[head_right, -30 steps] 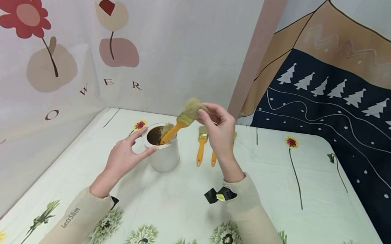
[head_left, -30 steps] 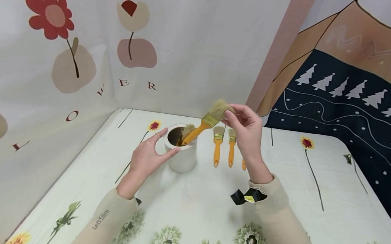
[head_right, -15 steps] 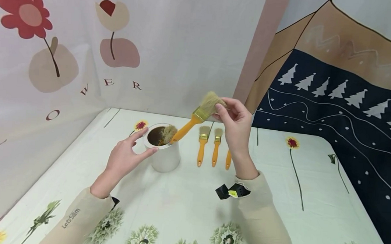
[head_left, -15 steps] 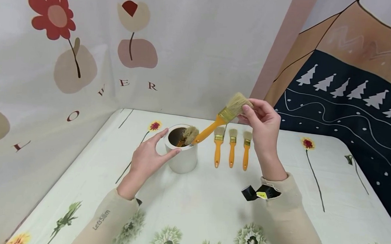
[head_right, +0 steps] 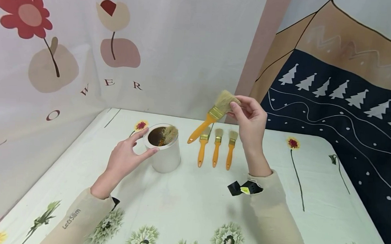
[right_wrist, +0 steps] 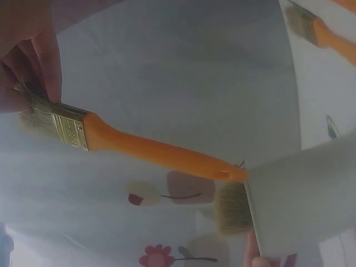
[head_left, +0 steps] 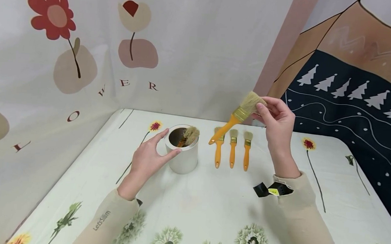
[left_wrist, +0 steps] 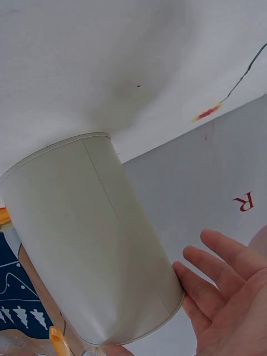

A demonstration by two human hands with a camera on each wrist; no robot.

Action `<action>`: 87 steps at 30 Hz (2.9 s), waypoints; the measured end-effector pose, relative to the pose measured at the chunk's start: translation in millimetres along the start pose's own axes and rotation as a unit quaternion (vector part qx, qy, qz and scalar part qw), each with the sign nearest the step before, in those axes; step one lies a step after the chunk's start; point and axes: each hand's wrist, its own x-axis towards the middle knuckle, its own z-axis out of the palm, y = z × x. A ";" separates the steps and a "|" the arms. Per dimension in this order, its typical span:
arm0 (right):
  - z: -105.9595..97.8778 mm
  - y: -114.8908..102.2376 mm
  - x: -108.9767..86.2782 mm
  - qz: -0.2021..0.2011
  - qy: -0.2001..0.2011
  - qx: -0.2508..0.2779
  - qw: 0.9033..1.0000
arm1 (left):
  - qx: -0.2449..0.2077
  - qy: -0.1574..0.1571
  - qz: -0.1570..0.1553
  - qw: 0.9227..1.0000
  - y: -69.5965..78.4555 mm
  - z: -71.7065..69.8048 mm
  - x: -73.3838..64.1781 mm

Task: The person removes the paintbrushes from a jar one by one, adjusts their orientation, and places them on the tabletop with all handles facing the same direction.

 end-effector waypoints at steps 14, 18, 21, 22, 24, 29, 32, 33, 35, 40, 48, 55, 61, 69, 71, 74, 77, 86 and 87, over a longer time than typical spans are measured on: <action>-24.3 9.6 8.8 0.031 0.021 -0.008 0.999 | -0.040 0.000 0.001 0.999 0.5 0.7 1.1; -30.4 13.4 10.4 0.042 0.029 -0.010 0.999 | -0.050 0.001 0.003 0.999 -0.1 1.2 1.8; -35.5 16.0 11.8 0.049 0.035 -0.023 0.998 | -0.056 0.002 0.003 0.998 -0.5 1.5 1.7; -37.3 16.9 12.4 0.051 0.037 -0.027 0.998 | -0.057 0.003 0.003 0.998 -0.5 1.4 1.6; -41.0 18.6 13.8 0.051 0.040 -0.032 0.997 | -0.061 0.005 0.007 0.998 -0.3 1.3 1.3; -50.2 22.1 18.7 0.047 0.046 -0.035 0.997 | -0.071 0.010 0.015 0.997 0.4 0.5 0.6; -55.8 23.8 22.9 0.049 0.051 -0.033 0.997 | -0.073 0.011 0.016 0.997 1.2 0.1 1.2; -57.6 24.6 24.4 0.051 0.053 -0.033 0.997 | -0.073 0.011 0.016 0.997 1.3 0.0 1.5; -61.3 26.6 27.6 0.056 0.057 -0.037 0.996 | -0.073 0.011 0.016 0.997 1.6 -0.2 2.1; -69.8 33.8 34.7 0.072 0.063 -0.056 0.994 | -0.072 0.012 0.013 0.997 2.2 -0.4 3.3; -80.9 48.1 45.7 0.131 0.048 -0.094 0.986 | -0.069 0.014 0.013 0.997 3.4 -0.5 3.8; -93.5 71.9 52.4 0.193 0.015 -0.172 0.966 | -0.069 0.014 0.010 0.998 2.8 0.5 3.3; -100.4 93.5 58.2 0.237 -0.003 -0.179 0.955 | -0.070 0.013 0.013 0.997 2.3 0.4 2.9; -104.2 123.7 56.4 0.279 -0.033 -0.248 0.927 | -0.072 0.010 0.013 0.997 1.5 0.9 -1.4; -105.6 132.2 55.3 0.292 -0.028 -0.256 0.921 | -0.073 0.011 0.013 0.997 1.3 1.5 -2.8; -108.9 142.1 52.6 0.306 -0.027 -0.277 0.910 | -0.073 0.010 0.013 0.997 0.9 3.1 -4.9; -113.4 148.8 49.0 0.311 -0.037 -0.297 0.902 | -0.074 0.008 0.013 0.997 0.9 4.9 -6.3; -122.1 163.5 38.2 0.354 -0.064 -0.313 0.879 | -0.068 0.005 0.011 0.998 2.7 6.8 -11.0; -122.1 163.7 37.9 0.356 -0.063 -0.313 0.878 | -0.069 0.005 0.012 0.998 3.0 6.4 -10.9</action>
